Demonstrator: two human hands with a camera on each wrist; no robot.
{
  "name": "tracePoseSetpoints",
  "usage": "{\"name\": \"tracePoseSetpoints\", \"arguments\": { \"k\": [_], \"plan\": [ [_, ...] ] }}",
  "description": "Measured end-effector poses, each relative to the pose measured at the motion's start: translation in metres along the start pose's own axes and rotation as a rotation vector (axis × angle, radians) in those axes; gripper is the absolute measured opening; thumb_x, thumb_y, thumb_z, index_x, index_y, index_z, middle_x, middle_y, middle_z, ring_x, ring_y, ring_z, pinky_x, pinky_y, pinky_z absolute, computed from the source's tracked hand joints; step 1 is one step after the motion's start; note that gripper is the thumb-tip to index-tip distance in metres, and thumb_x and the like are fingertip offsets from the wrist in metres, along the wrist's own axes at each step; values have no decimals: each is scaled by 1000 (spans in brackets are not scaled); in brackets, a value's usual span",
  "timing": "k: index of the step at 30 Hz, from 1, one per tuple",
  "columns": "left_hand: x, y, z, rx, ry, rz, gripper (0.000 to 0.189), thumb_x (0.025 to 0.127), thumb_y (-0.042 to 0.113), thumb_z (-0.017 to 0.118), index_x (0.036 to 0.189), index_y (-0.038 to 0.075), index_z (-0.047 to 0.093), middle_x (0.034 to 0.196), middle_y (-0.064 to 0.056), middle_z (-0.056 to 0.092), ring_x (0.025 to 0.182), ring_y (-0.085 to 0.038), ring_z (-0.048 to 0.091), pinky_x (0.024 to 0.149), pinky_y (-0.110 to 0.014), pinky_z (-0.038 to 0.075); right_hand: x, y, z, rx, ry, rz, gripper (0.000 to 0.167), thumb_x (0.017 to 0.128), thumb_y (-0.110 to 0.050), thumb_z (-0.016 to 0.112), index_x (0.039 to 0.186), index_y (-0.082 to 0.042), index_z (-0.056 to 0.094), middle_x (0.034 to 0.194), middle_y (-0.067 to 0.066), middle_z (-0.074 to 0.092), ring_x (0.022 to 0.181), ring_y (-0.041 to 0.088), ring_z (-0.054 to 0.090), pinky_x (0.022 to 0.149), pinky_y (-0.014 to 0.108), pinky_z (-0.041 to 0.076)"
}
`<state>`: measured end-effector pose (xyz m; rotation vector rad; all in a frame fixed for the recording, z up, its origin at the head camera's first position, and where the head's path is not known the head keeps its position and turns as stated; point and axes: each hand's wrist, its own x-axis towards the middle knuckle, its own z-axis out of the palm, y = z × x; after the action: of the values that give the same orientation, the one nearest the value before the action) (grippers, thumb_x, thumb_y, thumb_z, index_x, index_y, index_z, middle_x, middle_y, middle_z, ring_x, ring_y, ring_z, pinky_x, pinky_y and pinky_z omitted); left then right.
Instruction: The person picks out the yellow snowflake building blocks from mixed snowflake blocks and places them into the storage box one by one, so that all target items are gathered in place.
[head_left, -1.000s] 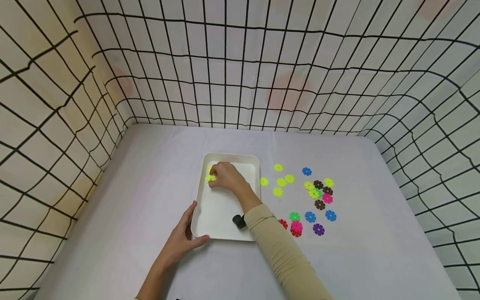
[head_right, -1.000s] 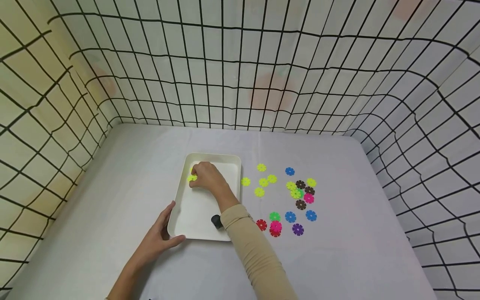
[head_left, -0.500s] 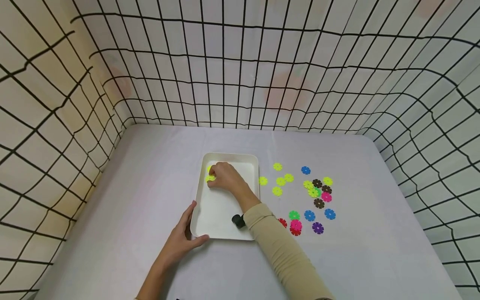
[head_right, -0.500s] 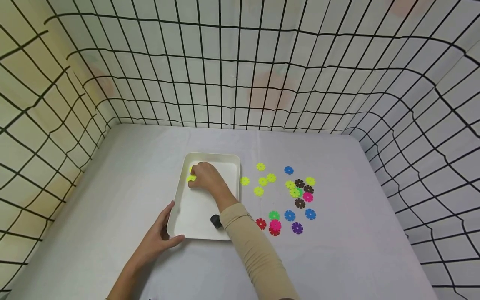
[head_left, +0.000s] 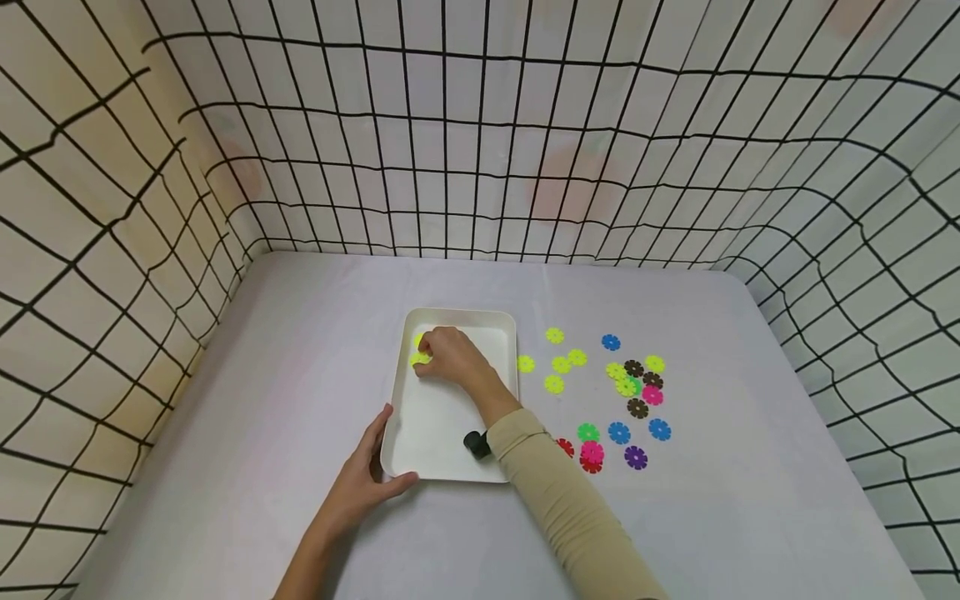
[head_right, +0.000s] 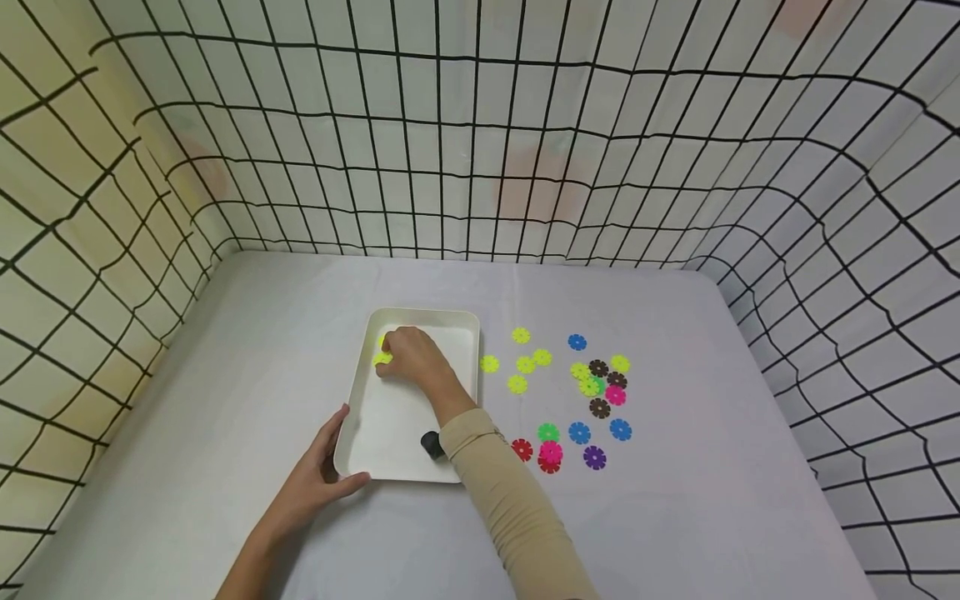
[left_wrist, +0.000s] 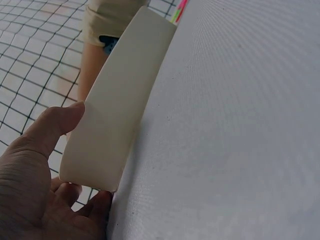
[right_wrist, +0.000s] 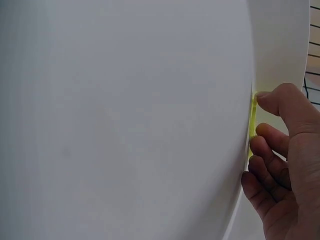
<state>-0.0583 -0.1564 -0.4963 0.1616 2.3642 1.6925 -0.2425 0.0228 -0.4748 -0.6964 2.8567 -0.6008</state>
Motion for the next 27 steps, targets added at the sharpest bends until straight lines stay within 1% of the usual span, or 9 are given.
{"name": "tracePoseSetpoints", "arguments": {
  "k": [6,11,15,21,24,27],
  "plan": [
    [0,1,0,-10,-2,-4,105,76,25,85,156,25,18,160,-9,28,147,-29,31,103,-4,26,-1,-1,-3,25,31,-8,32,81,-29,74,105,-7,73,96,2,72,86,13,64,81,25,52],
    [0,0,0,-32,-8,1,104,76,22,84,156,23,18,161,-9,28,146,-30,32,102,-5,29,-2,-5,-5,67,45,-20,30,80,-29,74,102,-8,73,96,3,72,90,14,66,81,25,52],
    [1,-1,0,-54,-14,14,104,76,20,84,156,21,17,161,-10,26,146,-31,31,101,-3,29,-4,-8,-6,63,47,-25,29,80,-29,74,101,-9,74,96,2,73,91,14,66,82,25,52],
    [1,-2,1,-49,-11,19,105,76,20,84,157,20,17,161,-11,26,146,-31,31,100,-2,27,-7,-12,-8,44,52,-27,30,81,-30,74,102,-9,73,97,2,73,91,14,66,82,24,52],
    [1,-2,1,-44,-10,22,104,76,20,84,156,20,17,161,-11,26,146,-31,31,100,-2,27,-9,-15,-13,45,44,-31,31,82,-30,73,104,-9,73,98,2,72,92,14,66,82,24,52],
    [0,-1,1,-42,-7,18,104,76,21,84,156,21,18,161,-11,26,146,-31,31,100,-2,27,-11,-18,-21,53,55,-43,31,83,-29,72,106,-8,72,99,3,72,93,16,65,82,26,52]
  ]
}}
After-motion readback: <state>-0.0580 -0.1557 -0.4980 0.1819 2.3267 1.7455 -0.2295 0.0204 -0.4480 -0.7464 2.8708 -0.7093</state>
